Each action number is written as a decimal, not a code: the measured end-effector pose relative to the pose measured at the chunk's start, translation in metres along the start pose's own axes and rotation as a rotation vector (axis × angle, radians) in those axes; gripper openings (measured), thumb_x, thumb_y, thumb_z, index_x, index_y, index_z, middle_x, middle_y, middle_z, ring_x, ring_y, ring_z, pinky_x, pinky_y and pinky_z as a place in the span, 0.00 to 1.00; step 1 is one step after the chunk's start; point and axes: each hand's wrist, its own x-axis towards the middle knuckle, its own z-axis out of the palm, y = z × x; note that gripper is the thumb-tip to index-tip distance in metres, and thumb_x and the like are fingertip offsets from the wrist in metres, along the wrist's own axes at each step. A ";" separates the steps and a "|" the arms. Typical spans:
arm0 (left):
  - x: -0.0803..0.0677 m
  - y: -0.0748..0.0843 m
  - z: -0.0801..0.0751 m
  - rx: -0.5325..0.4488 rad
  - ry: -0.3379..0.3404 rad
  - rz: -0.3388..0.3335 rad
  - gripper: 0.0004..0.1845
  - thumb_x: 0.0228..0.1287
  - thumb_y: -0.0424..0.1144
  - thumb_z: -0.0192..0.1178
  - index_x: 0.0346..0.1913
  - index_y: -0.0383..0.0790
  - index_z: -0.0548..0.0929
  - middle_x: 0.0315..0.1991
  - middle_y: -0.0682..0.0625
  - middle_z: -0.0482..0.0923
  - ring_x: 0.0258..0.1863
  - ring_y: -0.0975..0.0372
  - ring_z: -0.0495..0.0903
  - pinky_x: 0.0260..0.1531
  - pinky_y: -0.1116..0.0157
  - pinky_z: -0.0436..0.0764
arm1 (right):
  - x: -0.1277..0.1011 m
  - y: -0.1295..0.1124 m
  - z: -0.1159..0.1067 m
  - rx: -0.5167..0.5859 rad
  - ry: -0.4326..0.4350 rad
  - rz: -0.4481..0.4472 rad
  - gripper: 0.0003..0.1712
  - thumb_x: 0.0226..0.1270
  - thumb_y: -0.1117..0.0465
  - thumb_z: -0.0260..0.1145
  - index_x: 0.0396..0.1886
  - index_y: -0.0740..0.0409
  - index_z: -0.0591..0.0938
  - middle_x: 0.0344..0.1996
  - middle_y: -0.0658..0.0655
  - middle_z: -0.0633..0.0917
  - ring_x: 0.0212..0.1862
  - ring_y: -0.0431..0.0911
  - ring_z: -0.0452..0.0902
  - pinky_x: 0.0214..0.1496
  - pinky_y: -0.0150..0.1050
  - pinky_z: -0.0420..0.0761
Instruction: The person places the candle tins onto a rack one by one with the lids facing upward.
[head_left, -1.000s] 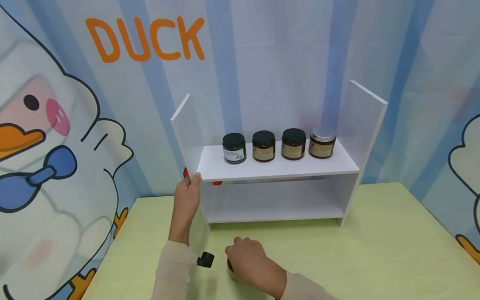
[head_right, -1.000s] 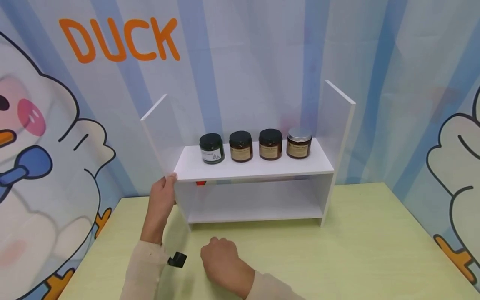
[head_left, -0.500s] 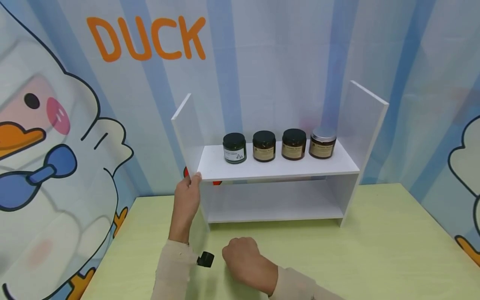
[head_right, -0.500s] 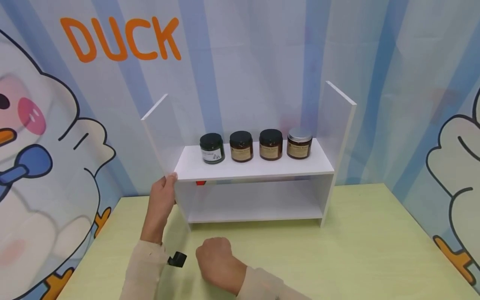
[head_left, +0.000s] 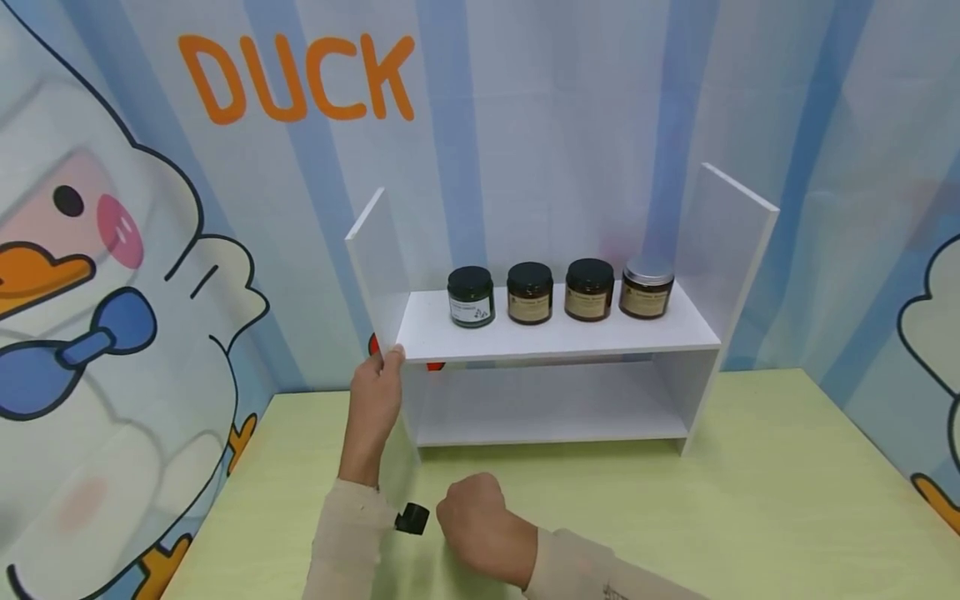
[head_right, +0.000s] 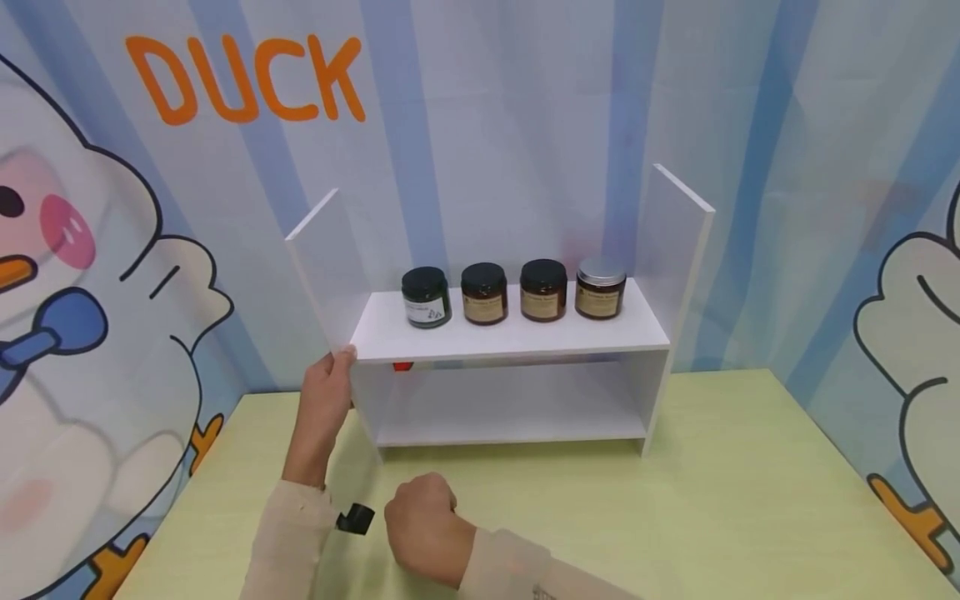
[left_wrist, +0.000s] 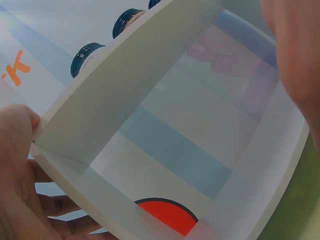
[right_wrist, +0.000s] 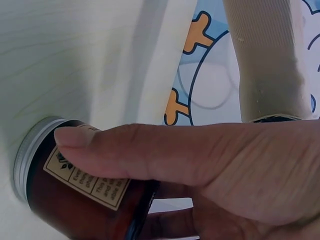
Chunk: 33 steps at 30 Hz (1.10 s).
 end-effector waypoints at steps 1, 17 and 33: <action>0.000 0.000 0.000 0.000 0.001 0.001 0.32 0.79 0.58 0.43 0.66 0.34 0.75 0.64 0.39 0.75 0.56 0.49 0.72 0.57 0.45 0.70 | 0.000 0.000 0.000 -0.006 0.003 -0.004 0.20 0.67 0.58 0.67 0.14 0.44 0.77 0.18 0.42 0.76 0.20 0.37 0.57 0.22 0.36 0.64; 0.002 0.001 0.001 -0.001 -0.003 -0.032 0.32 0.79 0.56 0.43 0.69 0.33 0.72 0.67 0.40 0.73 0.60 0.49 0.71 0.62 0.42 0.69 | -0.011 0.058 0.013 0.483 -0.005 -0.152 0.26 0.45 0.54 0.84 0.16 0.44 0.70 0.14 0.43 0.66 0.18 0.38 0.58 0.19 0.38 0.59; 0.001 0.003 0.000 0.017 0.006 -0.031 0.32 0.78 0.56 0.43 0.67 0.32 0.74 0.64 0.39 0.75 0.54 0.49 0.71 0.56 0.47 0.70 | -0.022 0.083 0.045 0.979 -0.017 -0.130 0.20 0.46 0.51 0.82 0.36 0.47 0.81 0.24 0.40 0.77 0.24 0.37 0.71 0.25 0.36 0.71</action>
